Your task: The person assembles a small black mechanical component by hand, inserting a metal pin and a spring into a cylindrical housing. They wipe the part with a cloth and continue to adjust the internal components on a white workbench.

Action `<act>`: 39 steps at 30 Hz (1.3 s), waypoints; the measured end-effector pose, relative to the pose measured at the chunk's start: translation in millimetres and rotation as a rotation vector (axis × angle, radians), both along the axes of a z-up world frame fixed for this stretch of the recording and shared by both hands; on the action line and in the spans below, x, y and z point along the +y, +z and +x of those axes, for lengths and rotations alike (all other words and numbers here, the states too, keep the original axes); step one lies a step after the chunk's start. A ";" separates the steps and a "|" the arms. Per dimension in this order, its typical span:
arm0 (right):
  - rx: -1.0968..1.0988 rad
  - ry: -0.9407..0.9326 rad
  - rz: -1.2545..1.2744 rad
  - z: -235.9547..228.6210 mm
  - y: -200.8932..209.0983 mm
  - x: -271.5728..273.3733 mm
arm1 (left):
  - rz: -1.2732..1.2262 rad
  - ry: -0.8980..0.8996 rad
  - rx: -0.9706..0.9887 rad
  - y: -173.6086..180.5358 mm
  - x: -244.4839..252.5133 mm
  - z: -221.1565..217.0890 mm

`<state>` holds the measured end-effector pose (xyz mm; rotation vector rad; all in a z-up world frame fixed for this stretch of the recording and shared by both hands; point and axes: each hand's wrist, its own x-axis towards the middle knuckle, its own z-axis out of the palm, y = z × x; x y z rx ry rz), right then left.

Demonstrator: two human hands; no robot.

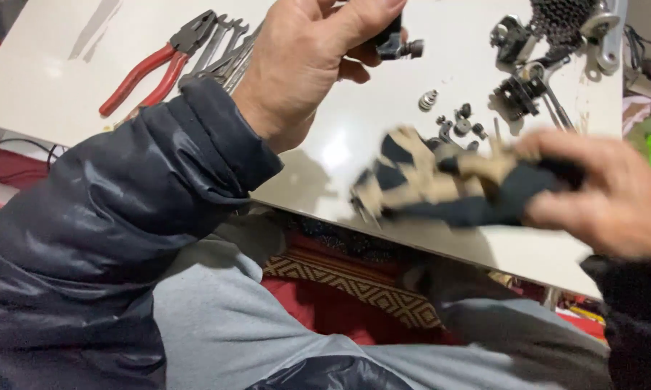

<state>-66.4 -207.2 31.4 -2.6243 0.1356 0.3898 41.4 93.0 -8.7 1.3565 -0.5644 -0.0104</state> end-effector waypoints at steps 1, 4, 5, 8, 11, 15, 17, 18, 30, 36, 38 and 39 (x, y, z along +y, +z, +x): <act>0.001 0.011 -0.002 -2.9 -11.4 -6.1 | -0.002 0.011 0.001 -1.4 1.3 1.6; 0.213 0.146 -0.166 -10.8 -45.1 -7.5 | -0.028 0.002 -0.017 -2.1 1.8 3.0; 0.232 0.246 -0.180 -12.2 -56.4 4.8 | -0.012 0.018 0.055 0.2 0.8 2.3; 0.046 0.467 -0.135 -12.7 -87.5 34.1 | -0.006 0.039 0.149 5.0 0.5 -2.2; -0.271 0.686 -0.105 5.6 -109.0 57.1 | -0.024 0.035 0.164 5.1 5.6 -3.3; -0.592 0.747 -0.157 46.9 -122.5 84.4 | -0.062 0.040 0.135 1.6 9.2 0.4; -0.639 0.637 -0.148 76.6 -118.5 86.4 | -0.074 0.055 0.153 7.1 10.2 -0.9; -0.684 0.520 -0.147 91.6 -116.6 87.3 | -0.091 0.062 0.169 10.0 10.4 -1.0; -0.803 0.831 -0.100 43.7 -132.2 184.6 | -0.044 0.058 0.093 12.7 16.6 -6.0; -1.012 0.737 0.141 136.2 -123.9 168.1 | -0.167 0.062 0.284 17.6 17.7 -8.6; -0.741 0.453 0.127 148.6 -90.0 157.6 | -0.206 0.070 0.314 15.0 17.3 -6.8; -0.465 0.179 0.100 157.8 -71.6 151.4 | -0.251 0.070 0.336 14.4 16.4 -3.4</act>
